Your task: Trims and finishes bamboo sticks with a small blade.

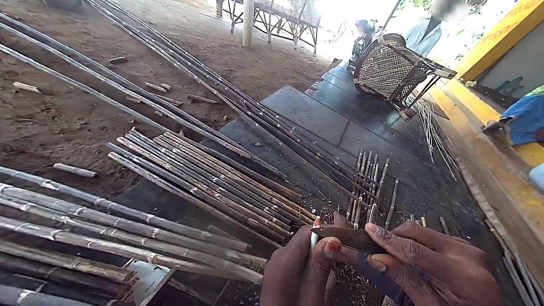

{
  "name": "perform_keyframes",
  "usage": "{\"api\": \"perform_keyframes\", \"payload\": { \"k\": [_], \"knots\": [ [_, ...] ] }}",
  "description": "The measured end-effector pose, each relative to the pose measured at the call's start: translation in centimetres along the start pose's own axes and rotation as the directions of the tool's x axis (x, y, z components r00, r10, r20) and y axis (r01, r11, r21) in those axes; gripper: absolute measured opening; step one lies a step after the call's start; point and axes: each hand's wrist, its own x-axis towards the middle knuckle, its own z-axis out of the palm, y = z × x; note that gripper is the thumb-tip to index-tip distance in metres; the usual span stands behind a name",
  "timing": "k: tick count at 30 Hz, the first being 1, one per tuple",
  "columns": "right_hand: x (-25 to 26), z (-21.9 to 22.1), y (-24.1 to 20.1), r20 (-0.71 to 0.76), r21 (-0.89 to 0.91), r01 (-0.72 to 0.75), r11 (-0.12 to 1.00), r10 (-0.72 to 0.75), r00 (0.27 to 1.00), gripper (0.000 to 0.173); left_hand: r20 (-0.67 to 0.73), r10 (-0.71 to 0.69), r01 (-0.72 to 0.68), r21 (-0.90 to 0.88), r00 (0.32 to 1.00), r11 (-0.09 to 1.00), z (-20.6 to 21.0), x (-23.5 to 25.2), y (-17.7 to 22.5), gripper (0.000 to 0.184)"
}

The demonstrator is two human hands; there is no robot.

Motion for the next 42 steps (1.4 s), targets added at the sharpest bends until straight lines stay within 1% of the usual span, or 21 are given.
{"api": "perform_keyframes", "payload": {
  "k": [4,7,12,15,17,18,26,30,36,39,42],
  "knots": [
    [-0.03,0.19,-0.41,-0.023,-0.057,-0.013,0.998,0.012,1.000,0.028,0.010,-0.024,0.024,0.001,1.000,1.000,-0.13,0.03,0.10,0.038],
    [0.11,0.28,-0.57,-0.044,-0.072,-0.028,0.997,0.025,0.999,0.028,0.013,-0.039,0.039,-0.015,0.999,0.999,-0.13,0.09,0.07,0.039],
    [0.33,0.12,-0.24,-0.002,0.024,-0.010,1.000,0.011,1.000,0.028,0.031,-0.006,0.008,-0.068,1.000,0.998,0.02,0.25,-0.10,0.031],
    [0.32,0.05,0.01,0.024,0.053,-0.012,0.999,0.010,1.000,0.029,0.040,0.007,-0.003,-0.094,0.999,0.996,0.00,0.31,-0.19,0.035],
    [0.30,-0.02,-0.01,0.029,0.044,-0.019,0.999,0.018,0.999,0.029,0.029,-0.004,0.005,-0.050,1.000,0.999,0.00,0.23,-0.15,0.033],
    [0.29,-0.02,-0.07,0.027,0.039,-0.023,0.999,0.022,0.999,0.028,0.024,-0.010,0.011,-0.035,1.000,0.999,-0.05,0.20,-0.11,0.034],
    [0.07,0.25,-0.45,-0.018,-0.055,-0.034,0.998,0.033,0.999,0.028,0.012,-0.050,0.049,0.001,0.999,0.999,-0.17,0.17,-0.05,0.037],
    [0.19,0.26,-0.42,-0.062,-0.068,-0.049,0.997,0.045,0.997,0.028,0.001,-0.039,0.039,-0.017,0.999,0.999,-0.15,0.21,-0.16,0.035],
    [0.25,0.12,-0.33,0.004,-0.037,-0.044,0.998,0.045,0.999,0.029,0.009,-0.032,0.033,-0.053,0.999,0.998,-0.17,0.35,-0.32,0.039],
    [0.18,0.20,-0.14,0.020,-0.025,-0.032,0.999,0.033,0.999,0.029,0.011,0.000,0.000,-0.010,1.000,1.000,-0.11,0.49,-0.37,0.038],
    [0.16,0.22,-0.19,0.014,-0.030,-0.040,0.999,0.041,0.999,0.029,-0.026,0.030,-0.029,0.049,0.999,0.998,-0.04,0.50,-0.49,0.035]
  ]
}}
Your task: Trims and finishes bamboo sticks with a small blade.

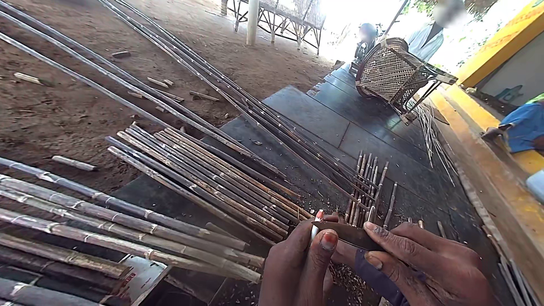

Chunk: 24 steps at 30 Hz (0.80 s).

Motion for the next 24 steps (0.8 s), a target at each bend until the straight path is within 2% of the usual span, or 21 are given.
{"api": "perform_keyframes", "payload": {
  "k": [11,24],
  "knots": [
    [-0.1,0.1,-0.2,0.007,-0.048,0.002,0.999,-0.002,1.000,0.030,-0.014,-0.002,0.003,0.079,1.000,0.997,-0.2,0.1,0.1,0.035],
    [-0.2,0.5,-0.8,-0.022,-0.226,-0.001,0.974,-0.004,1.000,0.031,-0.063,-0.011,0.020,0.153,0.998,0.988,-0.4,0.4,-1.0,0.040]
  ]
}}
